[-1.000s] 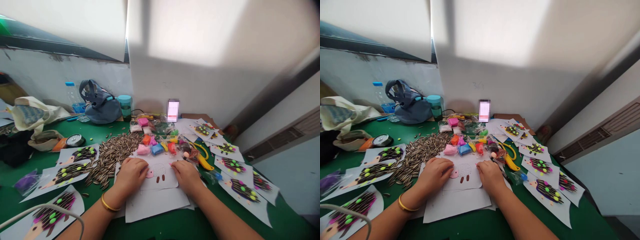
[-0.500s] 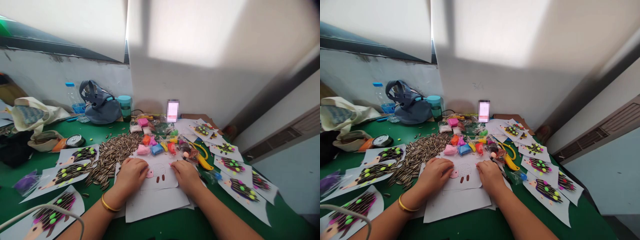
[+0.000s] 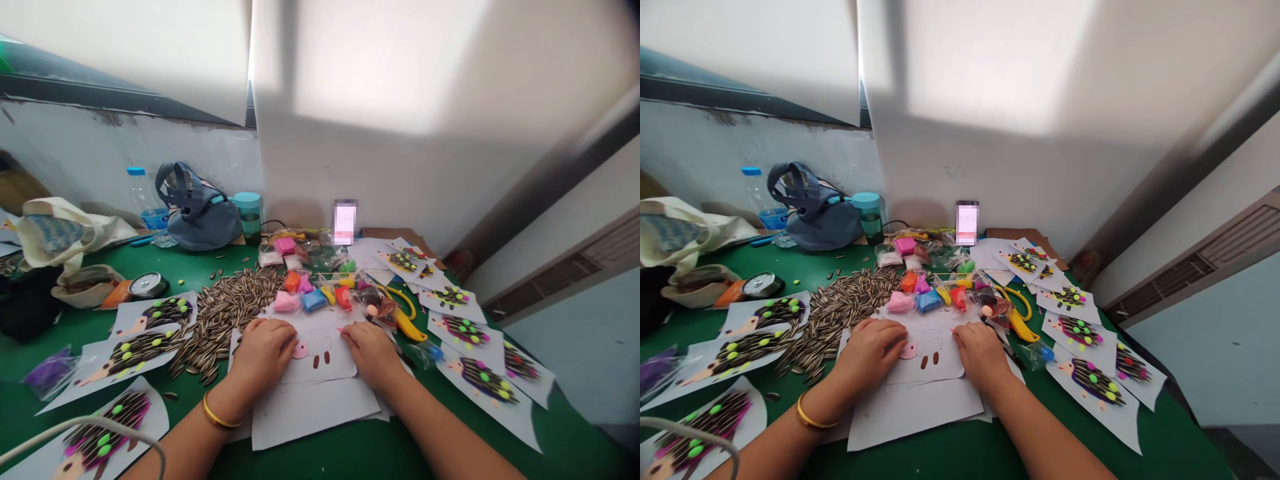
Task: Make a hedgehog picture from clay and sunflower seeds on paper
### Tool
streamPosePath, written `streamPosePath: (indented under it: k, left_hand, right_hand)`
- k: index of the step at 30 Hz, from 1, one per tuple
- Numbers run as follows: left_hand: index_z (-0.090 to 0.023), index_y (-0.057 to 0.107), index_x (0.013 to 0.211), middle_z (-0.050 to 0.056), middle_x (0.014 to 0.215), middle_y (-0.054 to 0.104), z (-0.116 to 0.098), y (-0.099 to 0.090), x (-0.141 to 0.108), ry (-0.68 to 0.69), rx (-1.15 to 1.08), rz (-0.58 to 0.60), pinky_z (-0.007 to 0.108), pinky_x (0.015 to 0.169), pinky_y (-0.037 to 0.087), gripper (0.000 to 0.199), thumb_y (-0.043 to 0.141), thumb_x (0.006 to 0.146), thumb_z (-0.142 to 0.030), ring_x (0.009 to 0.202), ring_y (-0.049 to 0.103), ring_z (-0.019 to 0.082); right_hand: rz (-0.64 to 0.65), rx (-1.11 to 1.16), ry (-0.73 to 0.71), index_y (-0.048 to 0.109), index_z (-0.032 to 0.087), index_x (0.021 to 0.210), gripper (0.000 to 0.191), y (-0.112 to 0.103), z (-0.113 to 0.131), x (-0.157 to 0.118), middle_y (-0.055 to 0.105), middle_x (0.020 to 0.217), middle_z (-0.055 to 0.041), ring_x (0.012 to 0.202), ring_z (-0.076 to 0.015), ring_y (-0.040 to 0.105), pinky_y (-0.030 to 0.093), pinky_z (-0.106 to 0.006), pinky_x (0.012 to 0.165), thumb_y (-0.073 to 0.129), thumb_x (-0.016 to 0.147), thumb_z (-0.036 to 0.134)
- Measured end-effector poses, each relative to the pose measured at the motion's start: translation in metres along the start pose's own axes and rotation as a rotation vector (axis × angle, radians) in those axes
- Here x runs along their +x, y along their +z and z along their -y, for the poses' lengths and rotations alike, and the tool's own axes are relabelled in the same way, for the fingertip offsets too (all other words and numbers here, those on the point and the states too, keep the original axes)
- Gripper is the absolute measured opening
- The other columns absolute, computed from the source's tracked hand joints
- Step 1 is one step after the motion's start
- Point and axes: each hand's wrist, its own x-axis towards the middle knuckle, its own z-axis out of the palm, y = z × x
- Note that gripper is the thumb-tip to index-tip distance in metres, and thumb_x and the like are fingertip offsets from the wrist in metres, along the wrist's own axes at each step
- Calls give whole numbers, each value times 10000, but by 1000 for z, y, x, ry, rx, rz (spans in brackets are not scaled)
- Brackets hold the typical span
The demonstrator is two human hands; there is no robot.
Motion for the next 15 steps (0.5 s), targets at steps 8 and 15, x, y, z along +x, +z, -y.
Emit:
streamPosePath:
  k: [8, 15]
  left_hand:
    - [-263, 695, 971, 9, 1051, 739, -1, 0, 0, 6, 7, -1, 436, 964, 327, 145, 572, 899, -240, 1006, 652, 224]
    - [-260, 698, 962, 16, 1044, 742, -1, -1, 0, 12, 15, 8, 447, 964, 334, 145, 568, 898, -249, 992, 653, 231]
  right_hand:
    - [4, -4, -12, 669, 188, 968, 193, 0, 0, 0, 687, 891, -61, 889, -222, 614, 391, -327, 802, 477, 991, 191]
    - [3, -7, -12, 671, 189, 960, 189, 0, -1, 0, 684, 886, -61, 883, -219, 613, 395, -326, 798, 483, 985, 187]
